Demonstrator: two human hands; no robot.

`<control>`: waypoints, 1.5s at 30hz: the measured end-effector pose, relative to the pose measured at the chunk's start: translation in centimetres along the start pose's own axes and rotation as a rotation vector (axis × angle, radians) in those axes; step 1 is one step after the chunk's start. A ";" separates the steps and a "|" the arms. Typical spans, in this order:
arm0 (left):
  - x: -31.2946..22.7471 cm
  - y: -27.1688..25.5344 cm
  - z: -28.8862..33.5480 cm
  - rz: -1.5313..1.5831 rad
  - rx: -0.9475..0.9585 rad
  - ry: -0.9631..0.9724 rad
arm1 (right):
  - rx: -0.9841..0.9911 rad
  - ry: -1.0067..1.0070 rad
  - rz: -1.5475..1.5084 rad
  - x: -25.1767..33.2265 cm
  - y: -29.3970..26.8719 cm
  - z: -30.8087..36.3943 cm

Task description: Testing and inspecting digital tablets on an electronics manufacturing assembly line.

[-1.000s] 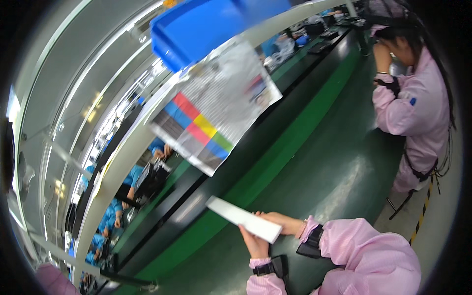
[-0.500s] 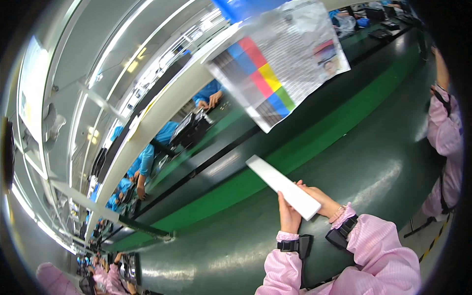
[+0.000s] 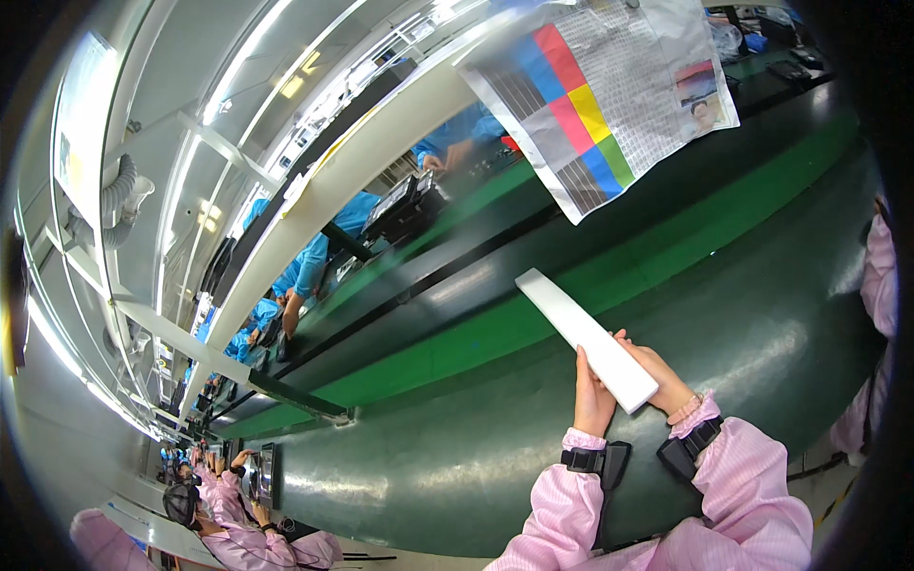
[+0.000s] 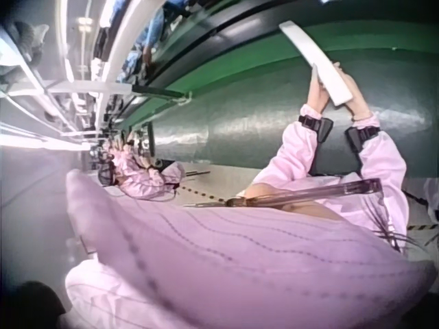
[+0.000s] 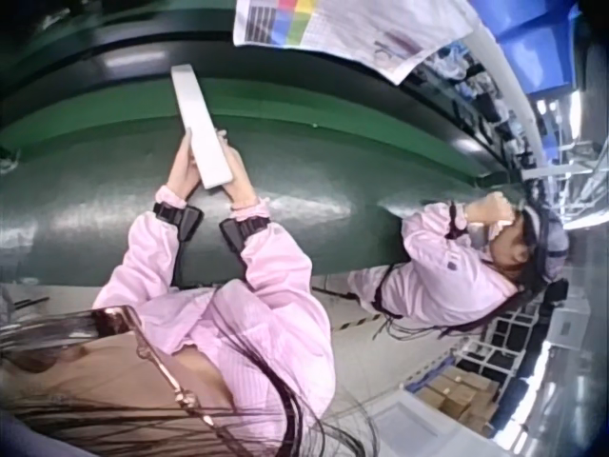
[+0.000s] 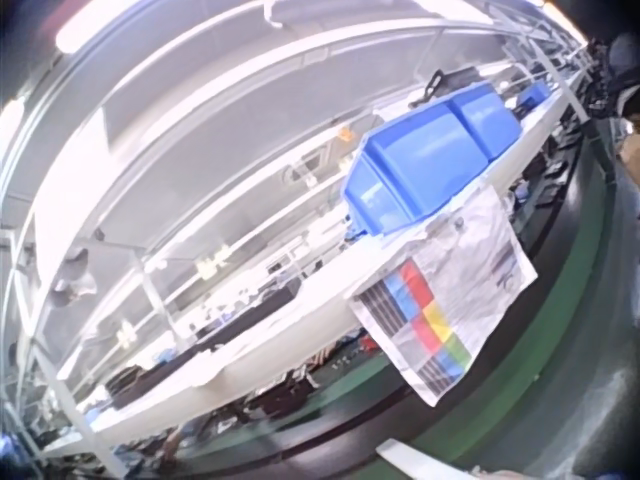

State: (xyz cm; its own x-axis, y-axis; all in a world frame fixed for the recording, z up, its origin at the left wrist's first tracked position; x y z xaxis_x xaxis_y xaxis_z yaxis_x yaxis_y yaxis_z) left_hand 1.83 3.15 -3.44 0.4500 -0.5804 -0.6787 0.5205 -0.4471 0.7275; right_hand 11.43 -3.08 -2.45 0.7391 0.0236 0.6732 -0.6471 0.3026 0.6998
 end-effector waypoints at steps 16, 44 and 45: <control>0.2 0.3 0.1 -0.002 -0.033 0.026 | 0.022 -0.033 -0.001 -0.5 -1.1 -0.1; -0.1 0.9 0.4 0.024 -0.050 0.021 | 0.002 0.004 -0.005 -0.5 -0.8 -0.2; -0.1 0.9 0.4 0.025 -0.050 0.020 | 0.000 0.003 -0.006 -0.5 -0.8 -0.2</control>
State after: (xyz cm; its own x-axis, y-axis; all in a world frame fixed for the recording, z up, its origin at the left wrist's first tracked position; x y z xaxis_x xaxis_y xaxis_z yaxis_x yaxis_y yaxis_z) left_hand 1.92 2.51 -2.70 0.4774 -0.5770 -0.6626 0.5441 -0.3980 0.7386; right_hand 11.64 -3.15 -3.39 0.7434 0.0250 0.6683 -0.6428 0.3026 0.7037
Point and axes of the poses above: each hand's wrist, its own z-axis away from the middle knuckle, its own y-axis out of the palm, x = y × z, the point moved 1 cm from there along -z, towards the middle knuckle, and after that the axes turned 1 degree about -x, right-handed, at the moved point
